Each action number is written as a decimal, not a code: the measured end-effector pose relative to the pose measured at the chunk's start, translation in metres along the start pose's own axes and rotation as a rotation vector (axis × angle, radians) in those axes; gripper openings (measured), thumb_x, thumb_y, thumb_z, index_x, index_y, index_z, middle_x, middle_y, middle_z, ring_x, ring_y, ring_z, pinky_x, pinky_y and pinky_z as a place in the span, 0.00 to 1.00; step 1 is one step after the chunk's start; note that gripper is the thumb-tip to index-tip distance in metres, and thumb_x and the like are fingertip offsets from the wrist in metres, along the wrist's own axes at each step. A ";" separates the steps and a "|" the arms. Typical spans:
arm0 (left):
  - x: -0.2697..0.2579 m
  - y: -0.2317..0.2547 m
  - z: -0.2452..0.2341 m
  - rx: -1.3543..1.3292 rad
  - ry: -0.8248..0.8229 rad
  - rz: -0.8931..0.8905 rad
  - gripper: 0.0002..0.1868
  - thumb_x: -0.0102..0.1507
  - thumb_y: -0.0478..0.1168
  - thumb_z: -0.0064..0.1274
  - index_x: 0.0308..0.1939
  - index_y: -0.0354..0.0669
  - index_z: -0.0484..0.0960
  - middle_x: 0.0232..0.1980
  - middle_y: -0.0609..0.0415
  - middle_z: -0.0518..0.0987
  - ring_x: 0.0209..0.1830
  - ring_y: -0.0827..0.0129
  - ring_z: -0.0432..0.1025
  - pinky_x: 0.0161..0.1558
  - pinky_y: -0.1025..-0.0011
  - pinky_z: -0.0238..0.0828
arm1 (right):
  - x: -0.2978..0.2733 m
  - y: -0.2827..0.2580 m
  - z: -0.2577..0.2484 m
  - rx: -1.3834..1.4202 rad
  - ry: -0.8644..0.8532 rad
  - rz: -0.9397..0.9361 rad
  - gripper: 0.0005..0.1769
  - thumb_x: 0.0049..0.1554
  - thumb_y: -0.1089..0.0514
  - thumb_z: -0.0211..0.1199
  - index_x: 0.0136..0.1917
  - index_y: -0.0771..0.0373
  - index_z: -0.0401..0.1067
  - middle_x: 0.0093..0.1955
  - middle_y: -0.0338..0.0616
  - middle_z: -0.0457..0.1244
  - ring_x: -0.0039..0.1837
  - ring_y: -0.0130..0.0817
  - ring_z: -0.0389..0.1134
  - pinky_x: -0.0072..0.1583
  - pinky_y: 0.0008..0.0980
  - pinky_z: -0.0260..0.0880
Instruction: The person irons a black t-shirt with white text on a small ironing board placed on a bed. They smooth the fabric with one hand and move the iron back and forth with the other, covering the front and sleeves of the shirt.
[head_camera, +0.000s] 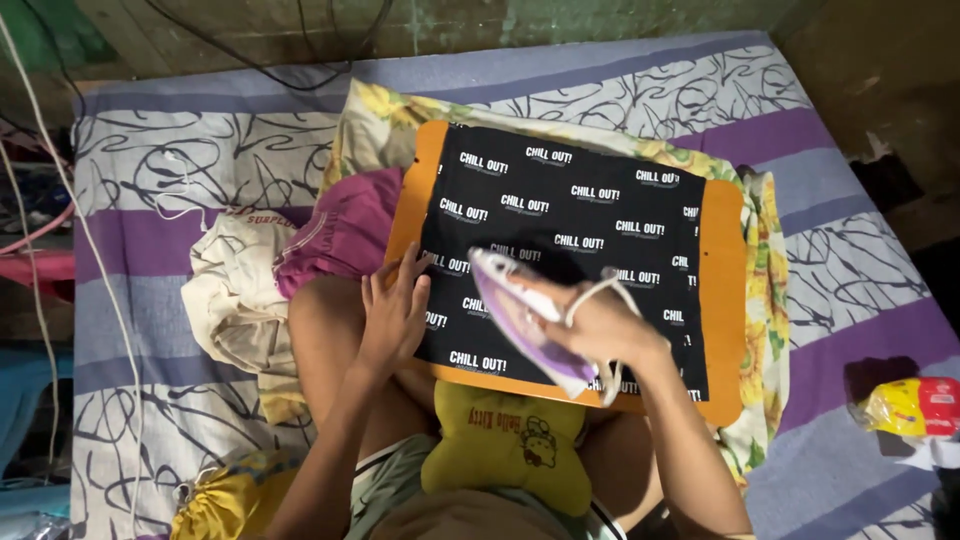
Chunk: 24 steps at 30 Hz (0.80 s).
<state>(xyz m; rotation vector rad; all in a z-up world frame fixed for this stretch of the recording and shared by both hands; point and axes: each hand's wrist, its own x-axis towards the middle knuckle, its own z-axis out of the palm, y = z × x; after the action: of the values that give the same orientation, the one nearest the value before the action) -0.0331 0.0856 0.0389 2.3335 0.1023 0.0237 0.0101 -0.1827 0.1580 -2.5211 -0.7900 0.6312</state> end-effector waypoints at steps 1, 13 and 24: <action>-0.001 0.003 -0.001 0.002 0.002 0.000 0.32 0.74 0.58 0.19 0.81 0.53 0.47 0.70 0.67 0.73 0.76 0.61 0.51 0.77 0.39 0.27 | -0.002 -0.006 0.002 0.001 0.001 -0.002 0.36 0.55 0.56 0.58 0.77 0.44 0.63 0.29 0.55 0.69 0.26 0.48 0.68 0.32 0.38 0.68; -0.011 0.001 0.032 0.163 0.248 0.047 0.35 0.75 0.53 0.17 0.81 0.38 0.40 0.73 0.67 0.70 0.73 0.57 0.57 0.76 0.41 0.31 | -0.019 -0.040 0.007 0.001 -0.214 -0.078 0.37 0.59 0.61 0.57 0.80 0.44 0.58 0.49 0.61 0.72 0.21 0.28 0.62 0.25 0.23 0.59; -0.013 0.003 0.036 0.674 0.463 0.277 0.47 0.64 0.72 0.40 0.78 0.47 0.60 0.74 0.63 0.69 0.72 0.54 0.62 0.70 0.31 0.47 | -0.027 -0.006 -0.018 -0.107 0.068 0.258 0.40 0.54 0.50 0.58 0.78 0.29 0.56 0.53 0.59 0.71 0.55 0.61 0.73 0.60 0.56 0.73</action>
<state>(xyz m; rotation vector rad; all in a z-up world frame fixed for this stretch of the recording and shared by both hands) -0.0442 0.0566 0.0167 2.9495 0.0129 0.7756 -0.0028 -0.1989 0.1832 -2.7530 -0.4904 0.5955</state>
